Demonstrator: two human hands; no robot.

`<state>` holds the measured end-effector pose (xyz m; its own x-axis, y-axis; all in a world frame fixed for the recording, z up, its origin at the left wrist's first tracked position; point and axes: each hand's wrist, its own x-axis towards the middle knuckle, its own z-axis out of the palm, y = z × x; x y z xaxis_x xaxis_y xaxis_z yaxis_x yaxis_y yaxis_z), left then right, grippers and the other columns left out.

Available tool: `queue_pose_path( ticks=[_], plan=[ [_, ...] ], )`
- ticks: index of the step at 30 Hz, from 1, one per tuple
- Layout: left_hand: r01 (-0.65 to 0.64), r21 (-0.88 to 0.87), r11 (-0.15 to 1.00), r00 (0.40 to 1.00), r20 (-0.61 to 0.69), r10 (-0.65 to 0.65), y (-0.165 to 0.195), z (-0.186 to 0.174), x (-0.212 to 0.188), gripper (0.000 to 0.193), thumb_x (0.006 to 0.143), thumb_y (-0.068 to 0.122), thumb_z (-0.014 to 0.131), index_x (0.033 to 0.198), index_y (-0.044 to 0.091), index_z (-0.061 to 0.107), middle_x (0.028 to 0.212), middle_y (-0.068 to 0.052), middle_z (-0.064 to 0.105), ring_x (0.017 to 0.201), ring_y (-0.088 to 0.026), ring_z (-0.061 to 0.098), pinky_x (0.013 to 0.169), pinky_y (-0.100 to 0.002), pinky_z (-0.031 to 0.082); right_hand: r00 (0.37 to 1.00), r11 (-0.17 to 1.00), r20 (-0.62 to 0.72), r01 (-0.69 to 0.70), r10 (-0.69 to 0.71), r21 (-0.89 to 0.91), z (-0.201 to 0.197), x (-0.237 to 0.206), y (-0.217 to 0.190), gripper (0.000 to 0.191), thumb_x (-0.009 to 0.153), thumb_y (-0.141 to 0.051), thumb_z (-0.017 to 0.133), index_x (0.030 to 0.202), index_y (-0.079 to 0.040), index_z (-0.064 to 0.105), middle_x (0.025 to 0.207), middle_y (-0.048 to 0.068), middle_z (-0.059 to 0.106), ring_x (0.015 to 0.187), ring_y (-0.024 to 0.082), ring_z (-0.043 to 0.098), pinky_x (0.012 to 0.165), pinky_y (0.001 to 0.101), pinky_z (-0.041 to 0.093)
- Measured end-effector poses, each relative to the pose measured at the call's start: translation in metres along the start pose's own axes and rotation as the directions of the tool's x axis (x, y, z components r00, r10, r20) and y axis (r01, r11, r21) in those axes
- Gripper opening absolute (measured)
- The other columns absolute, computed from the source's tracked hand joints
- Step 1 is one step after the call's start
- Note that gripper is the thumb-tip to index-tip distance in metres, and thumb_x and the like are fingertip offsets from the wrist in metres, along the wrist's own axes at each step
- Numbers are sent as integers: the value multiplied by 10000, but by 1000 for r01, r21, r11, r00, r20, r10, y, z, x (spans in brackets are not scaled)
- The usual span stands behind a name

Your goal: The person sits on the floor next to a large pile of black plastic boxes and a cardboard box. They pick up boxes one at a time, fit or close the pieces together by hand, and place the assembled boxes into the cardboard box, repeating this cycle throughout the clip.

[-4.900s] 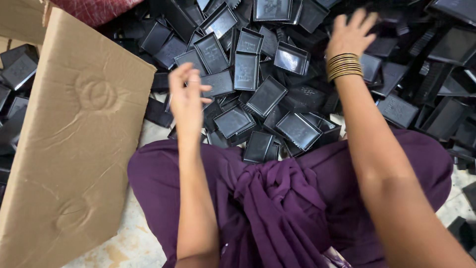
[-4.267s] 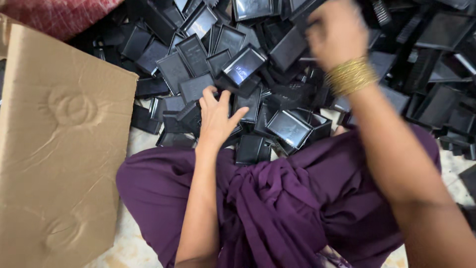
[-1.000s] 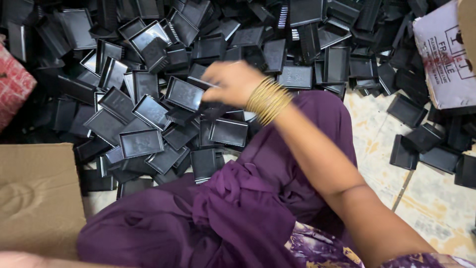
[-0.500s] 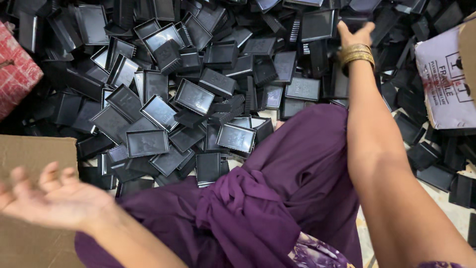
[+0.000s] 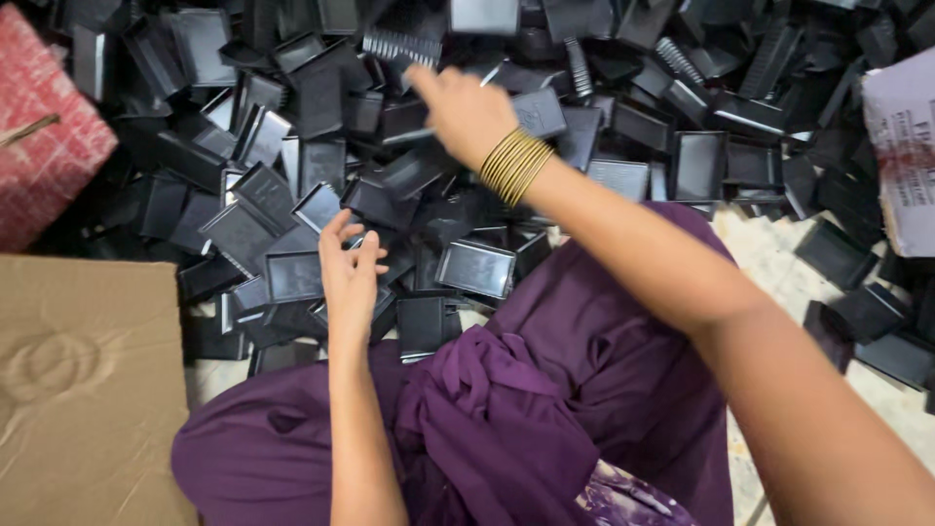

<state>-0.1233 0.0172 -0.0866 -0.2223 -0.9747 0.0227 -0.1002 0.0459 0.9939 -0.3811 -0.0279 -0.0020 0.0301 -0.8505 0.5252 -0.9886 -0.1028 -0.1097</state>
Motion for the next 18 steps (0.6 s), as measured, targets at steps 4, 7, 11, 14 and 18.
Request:
queue_pose_path(
  ticks=[4,7,11,14,18],
  plan=[
    [-63,61,996,991,-111,70,-3,-22,-3,523,994,208,652,1441,5,472,1344,-179,544,1000,-212,673,838,-318,558,995,880,7,85,-99,467,10,-9,-37,570,813,-90,833,1306,-100,546,966,124,748,872,332,748,733,422,603],
    [-211,428,879,926,-201,320,3,-36,-8,549,944,177,743,1413,3,517,1356,-202,549,1202,-335,574,1048,-424,467,997,781,67,-67,32,621,10,-8,-22,454,921,-47,793,1315,-90,573,967,82,772,864,181,780,758,335,631],
    [-321,556,767,897,-81,435,17,-27,-8,641,825,173,799,1399,80,532,1452,-210,498,1356,-415,459,1136,-503,370,943,392,265,-326,202,860,17,-8,12,313,1004,-40,698,1258,-49,515,1038,51,711,883,106,702,713,281,616],
    [-350,594,724,890,-29,454,21,-8,-5,620,808,139,774,1390,123,562,1532,-265,379,1376,-466,411,1116,-532,357,931,434,336,-364,144,824,24,-15,27,250,1022,-67,686,1214,-45,528,1108,75,657,931,128,689,755,299,643],
    [-301,620,724,899,-68,432,14,0,1,425,887,120,749,1287,171,613,1602,-270,302,1398,-467,405,1143,-514,372,878,894,476,-257,57,368,23,-27,30,289,936,-157,766,1180,-86,628,1213,184,602,1064,315,651,909,424,575]
  ],
)
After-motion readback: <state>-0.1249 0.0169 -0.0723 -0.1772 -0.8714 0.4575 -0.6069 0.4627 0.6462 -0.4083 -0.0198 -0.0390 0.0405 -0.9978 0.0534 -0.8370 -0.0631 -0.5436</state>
